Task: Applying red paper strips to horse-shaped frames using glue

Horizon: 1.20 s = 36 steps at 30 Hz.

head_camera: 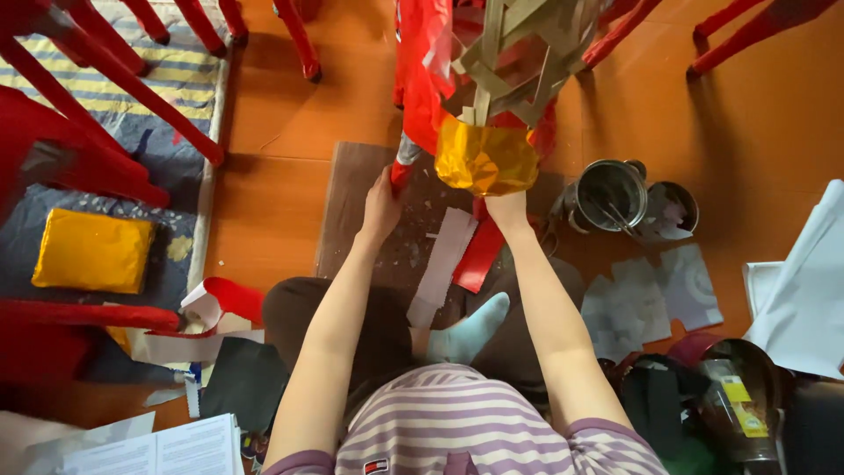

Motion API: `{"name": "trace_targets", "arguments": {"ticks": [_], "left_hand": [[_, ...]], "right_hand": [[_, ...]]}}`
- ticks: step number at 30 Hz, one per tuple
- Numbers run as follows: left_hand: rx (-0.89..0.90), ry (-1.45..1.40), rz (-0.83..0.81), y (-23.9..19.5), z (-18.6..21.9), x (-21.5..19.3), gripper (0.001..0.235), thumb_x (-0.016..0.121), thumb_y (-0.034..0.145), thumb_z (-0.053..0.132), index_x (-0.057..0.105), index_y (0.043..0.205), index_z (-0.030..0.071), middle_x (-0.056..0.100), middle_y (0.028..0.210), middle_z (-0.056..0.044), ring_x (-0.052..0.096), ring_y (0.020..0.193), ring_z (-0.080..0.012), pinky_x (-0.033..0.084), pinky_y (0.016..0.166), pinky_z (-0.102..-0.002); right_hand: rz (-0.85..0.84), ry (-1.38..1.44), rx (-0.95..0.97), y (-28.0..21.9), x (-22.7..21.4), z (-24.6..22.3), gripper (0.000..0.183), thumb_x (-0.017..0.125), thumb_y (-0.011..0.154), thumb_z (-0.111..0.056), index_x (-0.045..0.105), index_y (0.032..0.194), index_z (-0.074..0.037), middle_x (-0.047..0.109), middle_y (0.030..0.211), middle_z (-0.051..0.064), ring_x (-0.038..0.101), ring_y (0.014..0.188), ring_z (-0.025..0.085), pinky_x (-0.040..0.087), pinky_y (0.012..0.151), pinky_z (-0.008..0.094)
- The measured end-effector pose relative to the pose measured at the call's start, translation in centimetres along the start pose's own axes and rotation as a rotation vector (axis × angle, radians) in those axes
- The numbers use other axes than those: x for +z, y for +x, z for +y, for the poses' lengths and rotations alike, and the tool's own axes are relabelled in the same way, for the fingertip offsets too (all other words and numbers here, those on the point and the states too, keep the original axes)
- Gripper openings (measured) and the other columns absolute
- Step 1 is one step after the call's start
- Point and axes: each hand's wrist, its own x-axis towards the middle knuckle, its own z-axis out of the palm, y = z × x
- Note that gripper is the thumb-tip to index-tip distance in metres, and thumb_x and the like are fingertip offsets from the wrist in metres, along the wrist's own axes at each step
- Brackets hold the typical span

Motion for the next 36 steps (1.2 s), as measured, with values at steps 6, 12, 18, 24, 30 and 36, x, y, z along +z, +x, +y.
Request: {"name": "trace_targets", "arguments": {"ticks": [6,12,18,24,30,36], "left_hand": [[-0.066,0.016,-0.05,0.0,-1.0,1.2,0.037,0.062,0.093,0.018,0.049,0.125,0.008,0.064,0.109,-0.027,0.062,0.104,-0.0505,0.049,0.089,-0.061],[0.039,0.063,-0.016,-1.4,0.9,0.3,0.078,0.067,0.089,0.023,0.019,0.147,0.0,0.054,0.122,-0.039,0.058,0.107,-0.0572,0.048,0.089,-0.065],[-0.096,0.111,0.122,-7.0,-8.6,4.1,0.068,0.068,0.089,0.018,0.032,0.141,-0.005,0.056,0.12,-0.033,0.058,0.11,-0.0511,0.05,0.09,-0.058],[-0.122,0.2,-0.133,-15.2,-14.5,10.3,0.024,0.067,0.086,0.03,0.063,0.105,0.016,0.07,0.091,-0.011,0.069,0.09,-0.0339,0.055,0.077,-0.048],[-0.247,0.278,-0.331,-14.7,-9.8,15.0,0.041,0.069,0.083,0.038,0.063,0.118,0.017,0.064,0.113,-0.01,0.067,0.106,-0.0286,0.057,0.087,-0.039],[-0.366,0.747,-0.444,-13.7,-7.2,16.8,0.088,0.071,0.07,0.069,0.041,0.13,0.013,0.047,0.124,-0.007,0.05,0.118,-0.028,0.05,0.092,-0.042]], "right_hand": [[-0.014,-0.037,-0.051,1.2,0.0,0.9,0.084,0.073,0.083,-0.038,0.034,0.149,-0.006,0.049,0.139,0.027,0.05,0.128,0.039,0.04,0.108,0.046],[-0.026,-0.068,-0.097,2.2,-0.8,2.8,0.086,0.074,0.083,-0.033,0.03,0.151,-0.006,0.047,0.141,0.027,0.049,0.129,0.039,0.04,0.108,0.047],[-0.028,-0.098,-0.145,0.9,-2.0,8.8,0.088,0.074,0.082,-0.028,0.026,0.153,-0.006,0.045,0.143,0.028,0.048,0.13,0.039,0.041,0.108,0.048],[0.59,-0.681,-0.096,1.1,-7.4,22.5,0.03,0.082,0.07,-0.028,0.076,0.093,-0.011,0.062,0.096,0.012,0.064,0.088,0.033,0.056,0.072,0.045],[0.341,-0.553,0.381,2.7,-9.3,30.9,0.039,0.078,0.081,-0.029,0.067,0.108,-0.004,0.055,0.114,0.02,0.063,0.097,0.043,0.056,0.072,0.054],[0.386,-0.48,0.21,-0.6,-10.6,25.1,0.016,0.054,0.097,-0.014,0.053,0.105,0.0,0.067,0.093,0.025,0.067,0.091,0.047,0.054,0.075,0.059]]}}
